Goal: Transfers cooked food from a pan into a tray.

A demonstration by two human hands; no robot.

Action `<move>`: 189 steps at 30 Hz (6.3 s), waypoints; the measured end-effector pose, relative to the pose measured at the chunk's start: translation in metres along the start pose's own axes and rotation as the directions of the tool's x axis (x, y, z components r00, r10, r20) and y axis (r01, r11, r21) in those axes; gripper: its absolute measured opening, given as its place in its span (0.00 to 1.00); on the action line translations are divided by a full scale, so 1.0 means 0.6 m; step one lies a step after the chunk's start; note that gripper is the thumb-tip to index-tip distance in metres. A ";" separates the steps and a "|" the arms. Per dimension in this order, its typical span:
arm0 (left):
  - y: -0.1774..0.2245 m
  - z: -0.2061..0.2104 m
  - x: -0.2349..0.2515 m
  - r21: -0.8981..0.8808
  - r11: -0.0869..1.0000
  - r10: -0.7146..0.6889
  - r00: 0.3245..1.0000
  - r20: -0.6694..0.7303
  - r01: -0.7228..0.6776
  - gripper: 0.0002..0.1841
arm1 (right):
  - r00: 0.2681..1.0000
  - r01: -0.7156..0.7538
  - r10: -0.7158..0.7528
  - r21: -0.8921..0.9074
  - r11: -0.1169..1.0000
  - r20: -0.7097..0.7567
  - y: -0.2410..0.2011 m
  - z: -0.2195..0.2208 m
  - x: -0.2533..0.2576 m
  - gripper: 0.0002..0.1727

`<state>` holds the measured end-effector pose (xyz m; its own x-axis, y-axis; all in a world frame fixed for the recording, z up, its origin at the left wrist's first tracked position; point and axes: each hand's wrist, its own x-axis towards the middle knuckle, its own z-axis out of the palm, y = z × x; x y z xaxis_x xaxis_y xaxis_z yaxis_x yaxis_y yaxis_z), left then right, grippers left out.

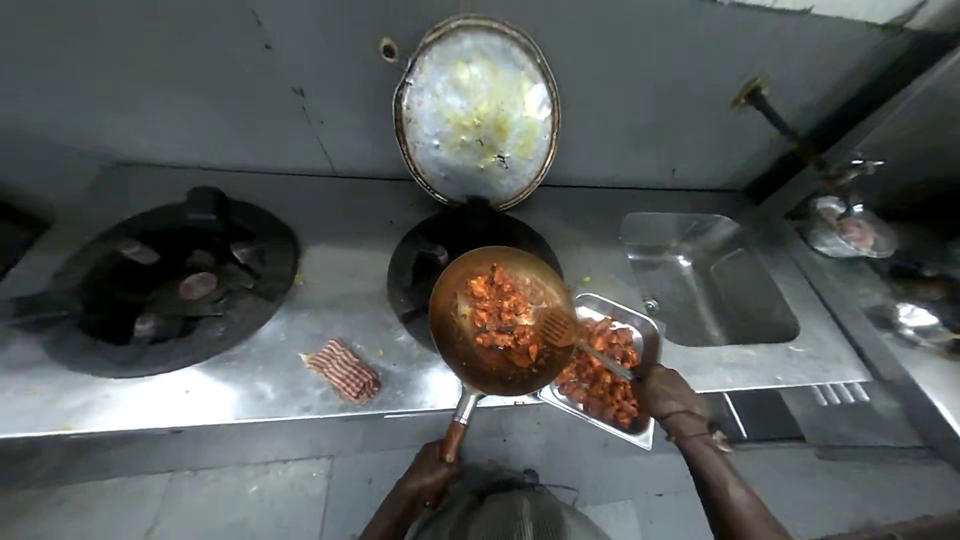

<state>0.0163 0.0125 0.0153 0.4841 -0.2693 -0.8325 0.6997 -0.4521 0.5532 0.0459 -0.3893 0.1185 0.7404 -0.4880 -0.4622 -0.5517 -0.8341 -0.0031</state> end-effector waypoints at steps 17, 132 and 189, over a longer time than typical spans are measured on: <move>-0.004 0.000 -0.004 0.018 0.999 0.045 0.999 0.027 -0.046 0.18 | 0.945 0.105 -0.294 0.712 0.694 0.146 -0.113 0.166 0.073 0.14; 0.000 0.001 -0.010 0.033 0.999 -0.005 0.999 -0.040 0.006 0.20 | 0.923 -0.141 0.267 0.402 0.905 -0.278 0.170 0.073 -0.082 0.20; -0.003 -0.013 -0.003 0.047 0.999 0.023 1.000 0.014 -0.024 0.19 | 0.978 -0.085 -0.136 0.892 0.443 0.160 -0.070 0.183 -0.004 0.13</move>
<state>0.0183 0.0202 0.0162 0.4929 -0.2914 -0.8199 0.6625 -0.4852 0.5707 0.0254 -0.3248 0.0223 0.7372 -0.3229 -0.5935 -0.6499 -0.0985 -0.7536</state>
